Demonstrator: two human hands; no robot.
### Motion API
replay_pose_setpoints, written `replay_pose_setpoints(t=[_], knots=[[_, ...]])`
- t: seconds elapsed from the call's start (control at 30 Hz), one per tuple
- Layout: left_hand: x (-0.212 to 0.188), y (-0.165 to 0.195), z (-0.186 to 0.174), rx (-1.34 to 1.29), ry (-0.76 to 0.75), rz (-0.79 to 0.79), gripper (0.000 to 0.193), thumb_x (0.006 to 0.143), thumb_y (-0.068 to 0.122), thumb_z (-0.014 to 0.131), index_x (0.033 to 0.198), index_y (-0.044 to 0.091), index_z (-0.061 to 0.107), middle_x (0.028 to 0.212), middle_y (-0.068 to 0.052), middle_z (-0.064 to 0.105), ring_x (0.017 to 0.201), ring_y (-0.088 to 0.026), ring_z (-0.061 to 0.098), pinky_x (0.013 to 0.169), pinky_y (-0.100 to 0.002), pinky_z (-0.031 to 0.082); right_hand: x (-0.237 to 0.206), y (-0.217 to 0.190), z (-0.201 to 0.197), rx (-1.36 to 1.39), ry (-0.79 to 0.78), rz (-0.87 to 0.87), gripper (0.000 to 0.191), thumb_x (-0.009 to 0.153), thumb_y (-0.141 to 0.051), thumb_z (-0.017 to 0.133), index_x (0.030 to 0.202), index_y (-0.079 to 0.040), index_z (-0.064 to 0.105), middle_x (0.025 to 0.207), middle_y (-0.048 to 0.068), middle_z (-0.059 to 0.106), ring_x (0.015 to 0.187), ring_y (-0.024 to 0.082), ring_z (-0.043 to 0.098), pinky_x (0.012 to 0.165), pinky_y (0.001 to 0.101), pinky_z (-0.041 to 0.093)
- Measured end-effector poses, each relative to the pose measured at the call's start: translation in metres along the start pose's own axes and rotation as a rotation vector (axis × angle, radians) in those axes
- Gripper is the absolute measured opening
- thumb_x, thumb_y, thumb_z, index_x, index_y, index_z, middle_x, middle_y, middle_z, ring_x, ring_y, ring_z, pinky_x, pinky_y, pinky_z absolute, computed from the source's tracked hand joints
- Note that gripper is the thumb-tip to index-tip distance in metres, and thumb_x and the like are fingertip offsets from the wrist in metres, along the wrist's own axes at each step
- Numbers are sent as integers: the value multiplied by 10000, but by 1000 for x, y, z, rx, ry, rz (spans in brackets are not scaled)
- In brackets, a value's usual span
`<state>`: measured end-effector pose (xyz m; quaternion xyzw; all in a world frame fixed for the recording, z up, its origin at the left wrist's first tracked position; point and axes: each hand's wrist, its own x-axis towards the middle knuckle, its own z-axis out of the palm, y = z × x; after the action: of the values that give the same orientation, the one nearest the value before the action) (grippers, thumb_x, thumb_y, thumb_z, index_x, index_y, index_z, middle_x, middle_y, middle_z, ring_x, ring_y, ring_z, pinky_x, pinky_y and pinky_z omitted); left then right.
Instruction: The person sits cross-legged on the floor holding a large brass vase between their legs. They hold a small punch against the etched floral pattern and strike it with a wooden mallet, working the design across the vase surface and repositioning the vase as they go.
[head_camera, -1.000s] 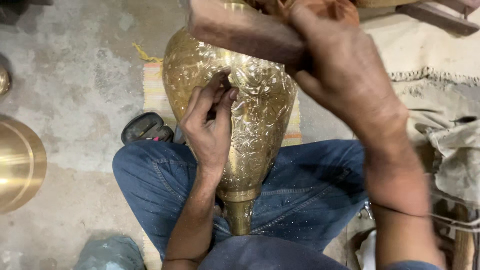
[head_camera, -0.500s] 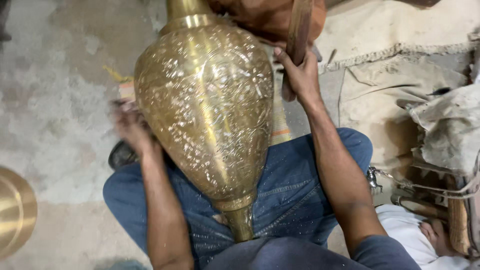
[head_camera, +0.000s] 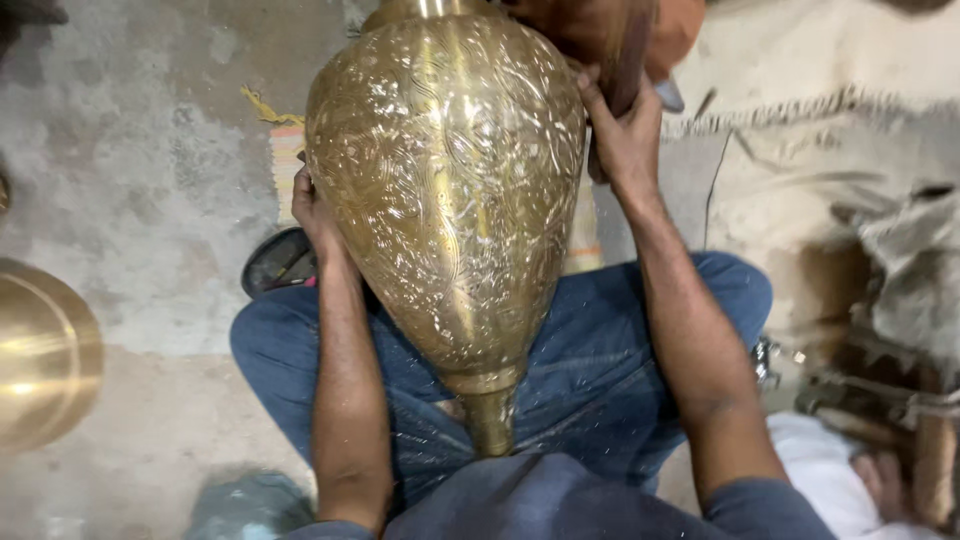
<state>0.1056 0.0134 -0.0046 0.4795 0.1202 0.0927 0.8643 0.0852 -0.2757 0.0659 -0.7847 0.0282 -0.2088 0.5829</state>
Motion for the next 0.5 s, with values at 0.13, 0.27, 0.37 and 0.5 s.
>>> replay_pose_setpoints(t=[0.13,0.27,0.37,0.5], knots=[[-3,-4,-5,-25,-26,-60,217,1066,103,527,1209,21,669,1111,-97,716,885,-215,733,725,-326,669,-1,8,-2,-124,14,97,361,1026,-332,767,1147,-9,662,861,45,668,762,139,610,720,324,507],[-7,-4,-6,147,-26,-64,216,1073,122,574,1254,17,627,1135,-124,712,888,-232,734,731,-333,666,0,11,-2,-58,11,-10,347,1051,-303,762,1170,3,650,935,31,701,850,122,630,782,319,514],[-7,-3,-6,177,112,-218,274,1035,233,532,1235,73,630,1157,-92,723,885,-216,776,728,-349,720,1,11,-1,-43,8,-1,353,1043,-303,762,1181,2,650,938,30,694,874,119,639,805,322,524],[-6,-4,-7,93,60,-193,262,1044,235,540,1244,86,622,1180,-128,721,902,-243,779,755,-356,718,0,4,-1,-23,34,-114,426,1045,-320,765,1242,32,626,1013,42,713,947,129,641,865,345,540]])
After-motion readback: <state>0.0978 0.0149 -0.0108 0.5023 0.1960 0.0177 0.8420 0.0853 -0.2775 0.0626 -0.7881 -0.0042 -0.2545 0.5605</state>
